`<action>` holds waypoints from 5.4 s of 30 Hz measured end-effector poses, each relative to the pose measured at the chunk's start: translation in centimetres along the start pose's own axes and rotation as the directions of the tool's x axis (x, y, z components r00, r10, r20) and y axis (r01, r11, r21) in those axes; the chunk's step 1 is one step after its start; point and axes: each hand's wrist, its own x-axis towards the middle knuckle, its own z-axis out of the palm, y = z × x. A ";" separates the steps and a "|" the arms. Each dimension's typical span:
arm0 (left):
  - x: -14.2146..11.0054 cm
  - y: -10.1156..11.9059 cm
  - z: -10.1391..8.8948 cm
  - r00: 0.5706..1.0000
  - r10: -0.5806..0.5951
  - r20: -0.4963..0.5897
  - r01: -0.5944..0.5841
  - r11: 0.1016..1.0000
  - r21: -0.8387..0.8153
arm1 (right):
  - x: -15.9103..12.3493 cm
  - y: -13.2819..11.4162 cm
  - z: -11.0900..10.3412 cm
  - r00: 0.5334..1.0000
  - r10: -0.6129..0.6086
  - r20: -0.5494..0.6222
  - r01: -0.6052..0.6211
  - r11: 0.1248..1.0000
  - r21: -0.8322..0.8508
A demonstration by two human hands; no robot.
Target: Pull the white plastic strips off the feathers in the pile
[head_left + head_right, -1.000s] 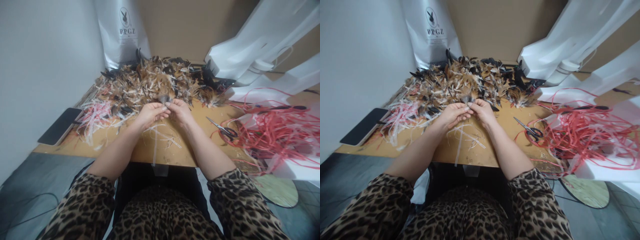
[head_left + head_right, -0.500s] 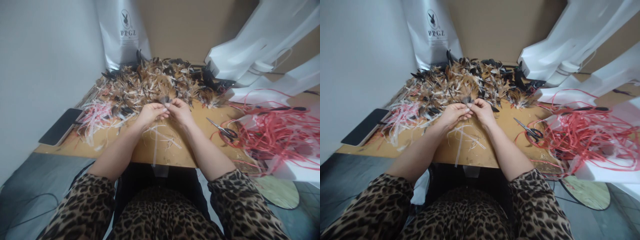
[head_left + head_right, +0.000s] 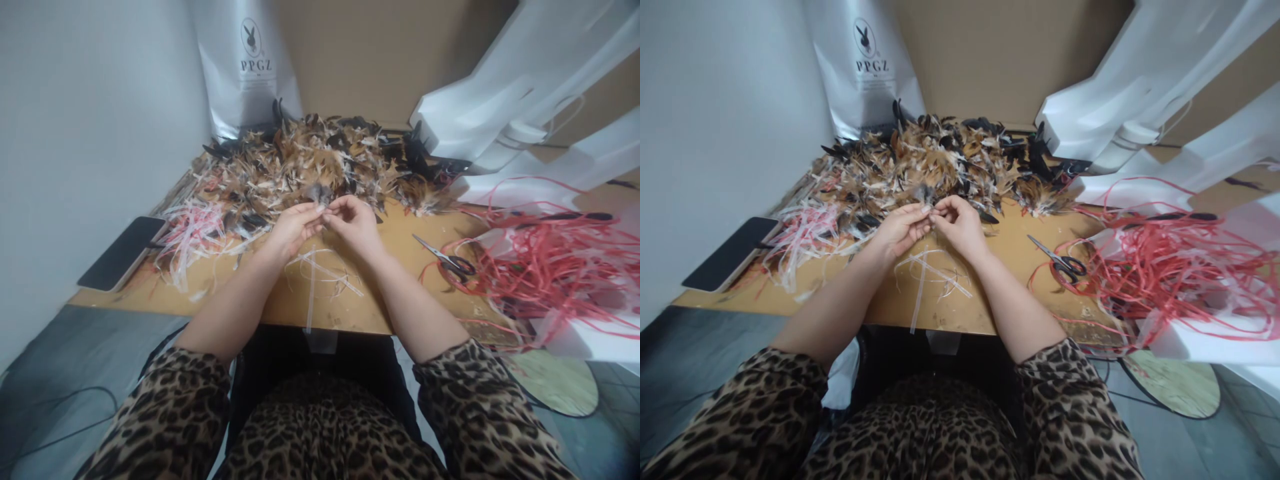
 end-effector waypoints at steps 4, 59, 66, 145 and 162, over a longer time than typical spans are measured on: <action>0.2 -0.3 -0.2 1.000 -0.015 0.022 0.014 1.000 0.009 | -0.2 -0.3 -0.3 0.983 -0.184 0.014 0.176 0.915 -0.362; 0.2 0.8 -0.5 0.999 -0.032 -0.009 0.031 0.996 -0.082 | 1.5 -2.0 -5.1 0.989 0.034 -0.142 -0.025 0.997 0.068; -0.3 0.8 -0.1 0.983 -0.150 0.107 0.160 0.983 -0.091 | 1.9 -0.8 -4.8 0.990 0.102 -0.099 -0.076 0.969 0.237; -0.4 0.3 0.5 0.999 -0.035 0.001 0.035 0.998 0.056 | 0.8 -2.7 -2.2 0.949 0.308 -0.064 -0.292 0.939 0.181; -0.8 0.0 0.8 0.976 -0.186 0.115 0.181 0.982 0.056 | 0.1 -2.6 -0.3 0.946 0.313 -0.079 -0.283 0.922 0.264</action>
